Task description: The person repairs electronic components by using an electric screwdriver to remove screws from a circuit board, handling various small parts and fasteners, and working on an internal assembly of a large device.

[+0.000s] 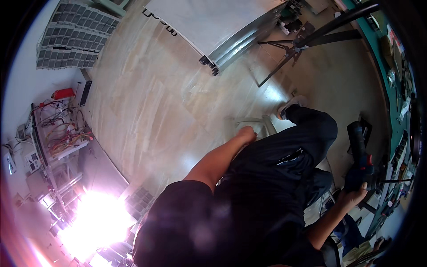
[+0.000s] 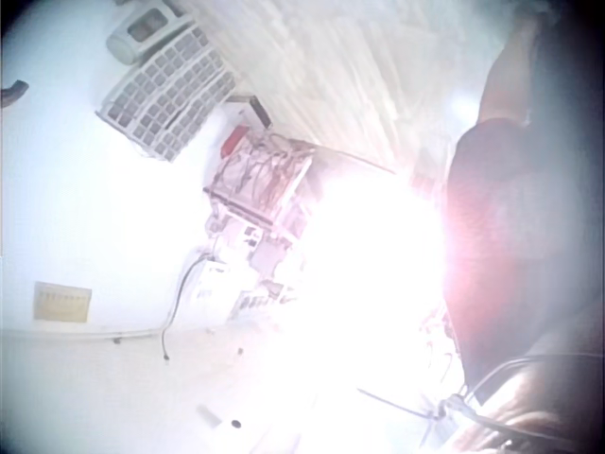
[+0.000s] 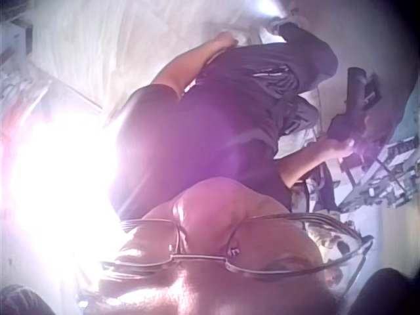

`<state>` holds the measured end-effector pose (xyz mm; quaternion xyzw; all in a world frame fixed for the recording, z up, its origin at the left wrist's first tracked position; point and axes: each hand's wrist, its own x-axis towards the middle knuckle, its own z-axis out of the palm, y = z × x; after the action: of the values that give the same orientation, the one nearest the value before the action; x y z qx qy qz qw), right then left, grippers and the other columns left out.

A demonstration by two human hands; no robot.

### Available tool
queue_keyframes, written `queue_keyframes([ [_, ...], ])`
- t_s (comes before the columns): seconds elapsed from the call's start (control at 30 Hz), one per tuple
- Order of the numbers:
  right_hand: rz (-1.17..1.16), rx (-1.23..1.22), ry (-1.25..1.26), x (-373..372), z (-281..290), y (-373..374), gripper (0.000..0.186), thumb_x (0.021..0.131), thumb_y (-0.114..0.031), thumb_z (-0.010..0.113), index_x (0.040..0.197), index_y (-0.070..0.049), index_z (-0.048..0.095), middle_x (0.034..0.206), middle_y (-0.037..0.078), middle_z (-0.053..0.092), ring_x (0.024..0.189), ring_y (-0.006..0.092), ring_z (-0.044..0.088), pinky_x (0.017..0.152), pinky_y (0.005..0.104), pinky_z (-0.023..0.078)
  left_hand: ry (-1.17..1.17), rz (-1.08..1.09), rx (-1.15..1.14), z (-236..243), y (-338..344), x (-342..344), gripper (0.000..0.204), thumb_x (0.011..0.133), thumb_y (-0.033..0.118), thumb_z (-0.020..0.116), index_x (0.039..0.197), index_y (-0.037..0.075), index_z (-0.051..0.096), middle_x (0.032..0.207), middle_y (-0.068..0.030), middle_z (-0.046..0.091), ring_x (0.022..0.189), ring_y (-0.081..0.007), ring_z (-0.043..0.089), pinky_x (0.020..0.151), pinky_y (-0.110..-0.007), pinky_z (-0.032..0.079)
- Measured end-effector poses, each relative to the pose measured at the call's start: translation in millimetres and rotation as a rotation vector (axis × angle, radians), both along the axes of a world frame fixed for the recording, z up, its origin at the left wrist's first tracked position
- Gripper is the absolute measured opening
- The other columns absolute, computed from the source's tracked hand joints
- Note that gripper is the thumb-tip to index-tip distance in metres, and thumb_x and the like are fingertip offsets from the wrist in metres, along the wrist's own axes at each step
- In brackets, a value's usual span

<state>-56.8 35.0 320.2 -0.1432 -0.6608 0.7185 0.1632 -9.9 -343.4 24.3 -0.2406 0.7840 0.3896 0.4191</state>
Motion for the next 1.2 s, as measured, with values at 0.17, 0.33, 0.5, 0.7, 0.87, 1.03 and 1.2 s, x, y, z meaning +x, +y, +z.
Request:
queue_keyframes([
  [0.17, -0.025, 0.038, -0.039, 1.6, 3.1, -13.5, 0.068, 0.079, -0.037, 0.071, 0.130, 0.002, 0.048, 0.110, 0.017, 0.062, 0.095, 0.0286, 0.066, 0.080, 0.0403, 0.057, -0.056, -0.043, 0.097, -17.9, 5.1, -3.1, 0.044, 0.087, 0.038, 0.064, 0.094, -0.006, 0.069, 0.097, -0.0264, 0.068, 0.094, -0.0394, 0.066, 0.081, -0.045, 0.052],
  [0.33, 0.049, 0.029, -0.040, 10.1, 16.1, -28.7, 0.069, 0.079, -0.040, 0.072, 0.130, 0.000, 0.049, 0.114, 0.013, 0.060, 0.099, 0.0254, 0.063, 0.082, 0.0381, 0.055, -0.065, -0.024, 0.073, -31.9, -0.9, 5.4, 0.047, 0.089, 0.039, 0.061, 0.096, -0.007, 0.068, 0.099, -0.0293, 0.067, 0.096, -0.0417, 0.065, 0.083, -0.046, 0.051],
  [0.5, -0.108, 0.016, 0.003, 27.3, 19.4, -29.1, 0.067, 0.073, -0.039, 0.081, 0.118, 0.000, 0.052, 0.095, 0.009, 0.060, 0.080, 0.0203, 0.063, 0.065, 0.0307, 0.053, -0.085, -0.131, 0.086, -27.5, -5.6, 0.1, 0.051, 0.090, 0.041, 0.057, 0.099, -0.009, 0.068, 0.101, -0.0329, 0.065, 0.100, -0.0434, 0.064, 0.087, -0.047, 0.050],
  [0.7, -0.232, 0.028, -0.015, 60.2, 9.4, 3.1, 0.073, 0.075, -0.040, 0.077, 0.128, 0.001, 0.048, 0.112, 0.011, 0.060, 0.098, 0.0235, 0.063, 0.084, 0.0371, 0.054, 0.079, -0.253, -0.091, -9.0, -2.2, -13.9, 0.047, 0.091, 0.038, 0.055, 0.092, -0.007, 0.068, 0.092, -0.0299, 0.067, 0.094, -0.0427, 0.065, 0.083, -0.048, 0.049],
  [0.87, -0.443, 0.028, 0.001, 74.2, 10.0, 10.1, 0.085, 0.067, -0.044, 0.084, 0.127, 0.003, 0.048, 0.104, 0.011, 0.061, 0.089, 0.0221, 0.064, 0.076, 0.0334, 0.054, 0.390, -0.021, 0.028, 44.2, 13.8, -68.2, 0.038, 0.093, 0.032, 0.055, 0.084, -0.004, 0.063, 0.080, -0.0231, 0.067, 0.082, -0.0384, 0.066, 0.075, -0.044, 0.050],
  [1.03, -0.467, 0.016, 0.001, 94.0, -0.6, 29.5, 0.082, 0.071, -0.045, 0.081, 0.129, 0.002, 0.046, 0.110, 0.011, 0.059, 0.098, 0.0217, 0.062, 0.084, 0.0349, 0.052, 0.663, -0.049, 0.136, 145.9, 65.4, -145.1, 0.024, 0.091, 0.021, 0.060, 0.092, -0.003, 0.060, 0.079, -0.0164, 0.065, 0.079, -0.0286, 0.066, 0.074, -0.037, 0.051],
  [1.2, -0.608, -0.006, 0.007, 111.3, -10.3, 49.1, 0.084, 0.068, -0.050, 0.082, 0.125, 0.002, 0.050, 0.110, 0.010, 0.058, 0.100, 0.0219, 0.060, 0.087, 0.0356, 0.049, 0.946, -0.175, 0.344, 248.3, 148.6, -189.2, 0.015, 0.090, 0.012, 0.062, 0.095, -0.001, 0.058, 0.083, -0.0068, 0.063, 0.081, -0.0158, 0.061, 0.077, -0.029, 0.049],
])
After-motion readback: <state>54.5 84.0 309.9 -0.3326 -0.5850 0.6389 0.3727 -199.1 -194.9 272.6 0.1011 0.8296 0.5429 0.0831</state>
